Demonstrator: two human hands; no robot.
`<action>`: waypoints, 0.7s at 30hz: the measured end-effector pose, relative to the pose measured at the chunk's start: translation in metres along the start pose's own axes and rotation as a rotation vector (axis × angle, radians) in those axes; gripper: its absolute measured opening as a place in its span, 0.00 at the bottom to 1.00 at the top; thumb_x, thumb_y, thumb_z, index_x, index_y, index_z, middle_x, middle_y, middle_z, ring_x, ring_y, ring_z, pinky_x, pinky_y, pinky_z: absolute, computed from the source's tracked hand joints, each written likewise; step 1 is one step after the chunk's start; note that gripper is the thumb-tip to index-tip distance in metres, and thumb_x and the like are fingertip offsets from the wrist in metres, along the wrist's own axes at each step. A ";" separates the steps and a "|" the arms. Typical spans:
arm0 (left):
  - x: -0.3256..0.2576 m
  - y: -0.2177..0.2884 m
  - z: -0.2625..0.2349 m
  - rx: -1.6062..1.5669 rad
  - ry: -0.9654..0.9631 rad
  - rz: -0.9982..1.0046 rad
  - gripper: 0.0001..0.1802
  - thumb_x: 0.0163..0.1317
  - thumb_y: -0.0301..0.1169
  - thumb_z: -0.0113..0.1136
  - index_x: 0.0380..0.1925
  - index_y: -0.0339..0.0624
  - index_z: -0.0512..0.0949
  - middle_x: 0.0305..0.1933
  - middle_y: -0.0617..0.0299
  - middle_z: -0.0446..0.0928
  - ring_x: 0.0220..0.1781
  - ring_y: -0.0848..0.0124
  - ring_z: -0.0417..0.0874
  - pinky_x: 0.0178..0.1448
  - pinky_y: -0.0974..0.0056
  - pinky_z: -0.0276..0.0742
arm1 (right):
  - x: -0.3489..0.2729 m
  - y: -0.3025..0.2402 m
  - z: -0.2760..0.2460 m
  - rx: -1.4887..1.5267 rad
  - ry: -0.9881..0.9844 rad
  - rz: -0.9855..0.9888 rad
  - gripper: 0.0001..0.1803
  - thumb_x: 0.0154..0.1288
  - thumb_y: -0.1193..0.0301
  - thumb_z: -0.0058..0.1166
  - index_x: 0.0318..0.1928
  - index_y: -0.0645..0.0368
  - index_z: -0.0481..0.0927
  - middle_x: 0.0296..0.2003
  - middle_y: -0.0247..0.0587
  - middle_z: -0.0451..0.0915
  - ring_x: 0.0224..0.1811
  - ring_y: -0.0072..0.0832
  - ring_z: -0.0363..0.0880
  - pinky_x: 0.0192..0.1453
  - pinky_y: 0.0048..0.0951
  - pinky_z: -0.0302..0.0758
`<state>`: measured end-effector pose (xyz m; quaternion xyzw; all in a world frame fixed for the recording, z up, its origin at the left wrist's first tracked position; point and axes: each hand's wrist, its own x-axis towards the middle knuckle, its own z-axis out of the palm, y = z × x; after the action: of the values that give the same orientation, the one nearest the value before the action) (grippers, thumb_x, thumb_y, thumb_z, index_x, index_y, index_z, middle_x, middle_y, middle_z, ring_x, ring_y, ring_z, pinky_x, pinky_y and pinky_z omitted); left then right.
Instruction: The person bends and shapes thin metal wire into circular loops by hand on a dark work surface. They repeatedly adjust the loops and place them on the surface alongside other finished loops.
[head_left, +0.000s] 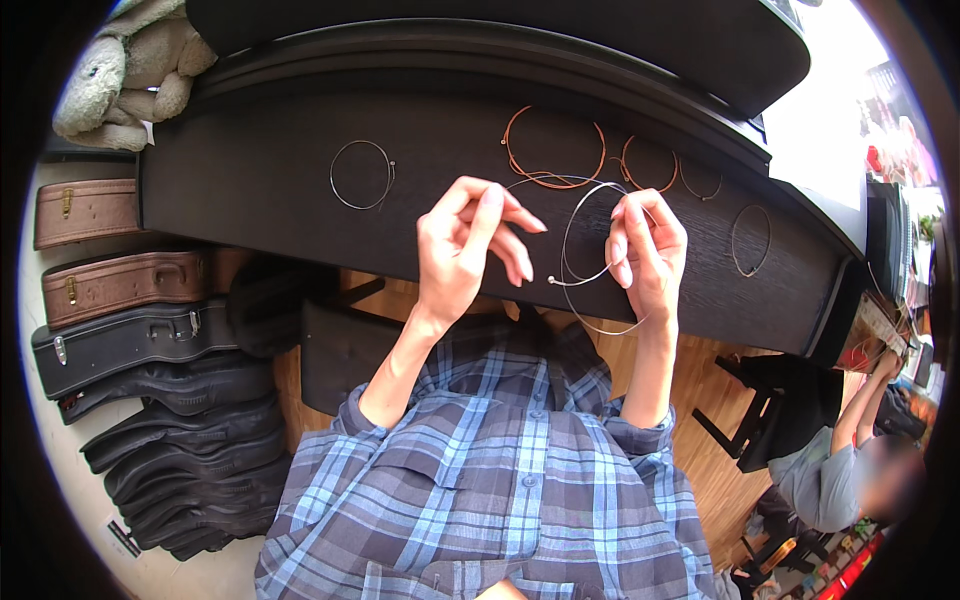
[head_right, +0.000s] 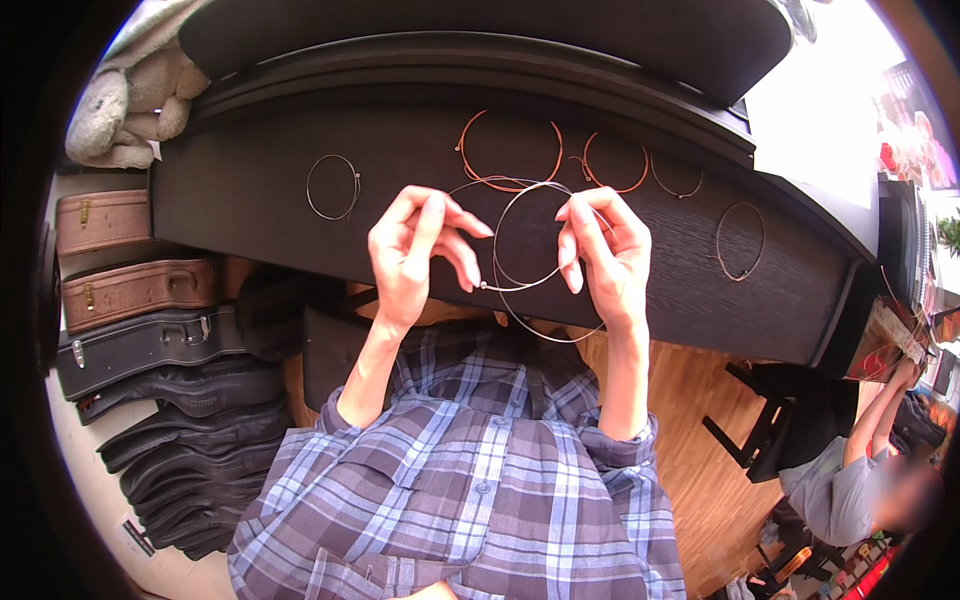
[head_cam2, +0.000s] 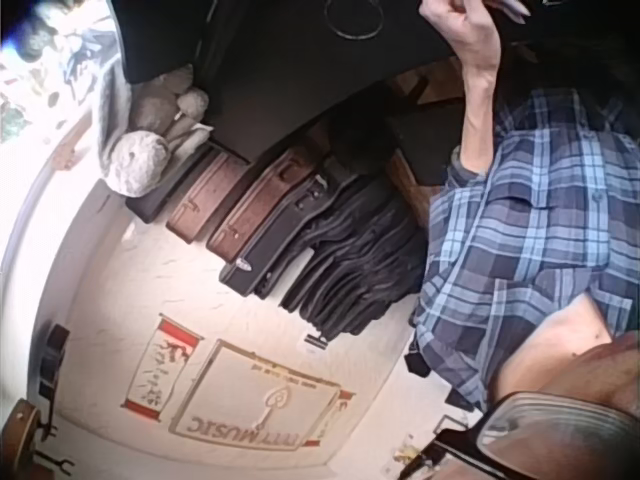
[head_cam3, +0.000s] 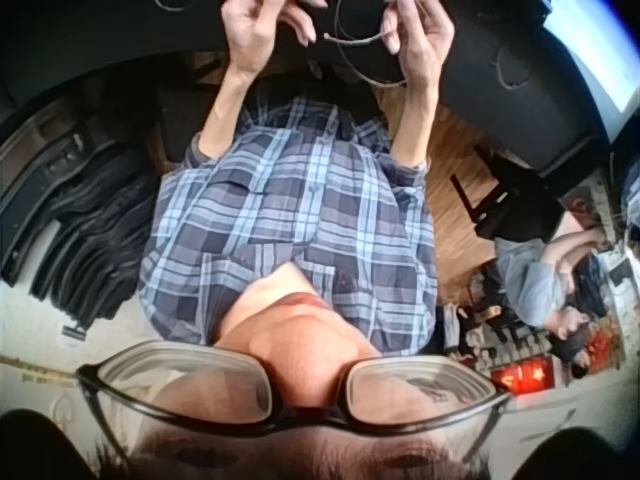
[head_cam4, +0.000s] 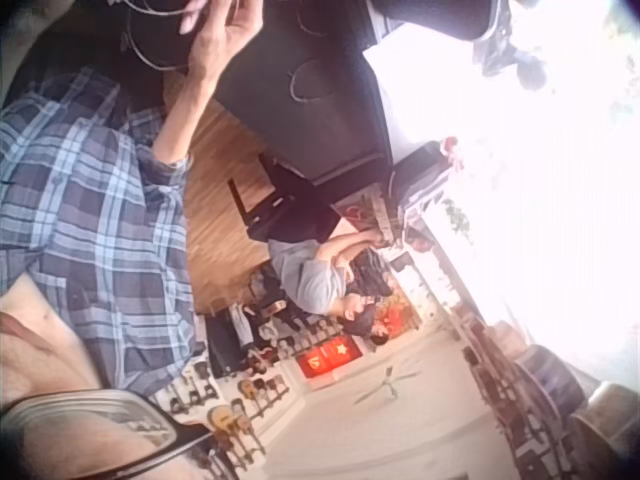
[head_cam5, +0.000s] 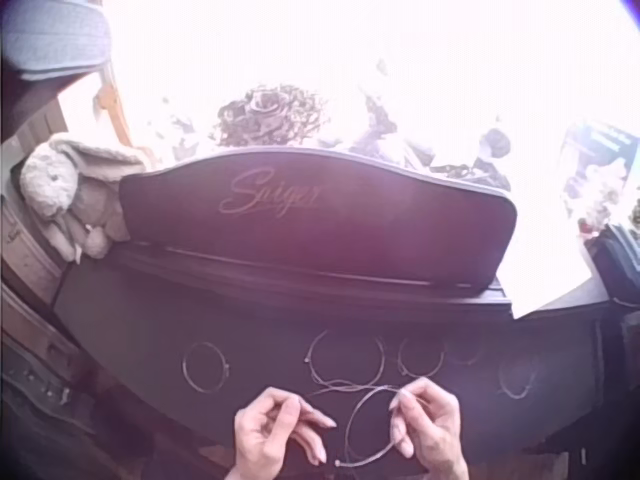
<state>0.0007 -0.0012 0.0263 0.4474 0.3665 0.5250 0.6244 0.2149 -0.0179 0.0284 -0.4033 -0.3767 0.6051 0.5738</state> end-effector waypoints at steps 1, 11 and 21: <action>-0.005 0.003 -0.003 0.039 0.026 0.019 0.12 0.79 0.30 0.47 0.39 0.31 0.73 0.32 0.46 0.84 0.19 0.67 0.85 0.21 0.70 0.80 | 0.000 0.001 -0.001 0.026 0.015 -0.006 0.09 0.80 0.71 0.49 0.42 0.64 0.77 0.20 0.34 0.76 0.14 0.13 0.66 0.17 0.16 0.62; -0.068 -0.009 -0.049 0.054 0.465 0.287 0.12 0.78 0.32 0.46 0.34 0.37 0.66 0.21 0.54 0.76 0.10 0.74 0.70 0.12 0.73 0.65 | 0.003 0.003 -0.004 0.157 0.081 -0.075 0.08 0.80 0.70 0.49 0.43 0.63 0.76 0.18 0.33 0.74 0.12 0.12 0.64 0.16 0.15 0.59; -0.108 -0.043 -0.077 0.458 0.406 0.290 0.12 0.71 0.26 0.51 0.25 0.38 0.70 0.16 0.63 0.74 0.13 0.79 0.69 0.19 0.75 0.60 | 0.003 0.008 0.007 -0.089 0.168 -0.170 0.09 0.78 0.72 0.52 0.41 0.66 0.78 0.22 0.35 0.76 0.13 0.14 0.69 0.17 0.16 0.65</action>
<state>-0.0758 -0.0965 -0.0410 0.5097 0.5243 0.5910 0.3407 0.2056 -0.0152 0.0240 -0.4445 -0.3866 0.5011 0.6339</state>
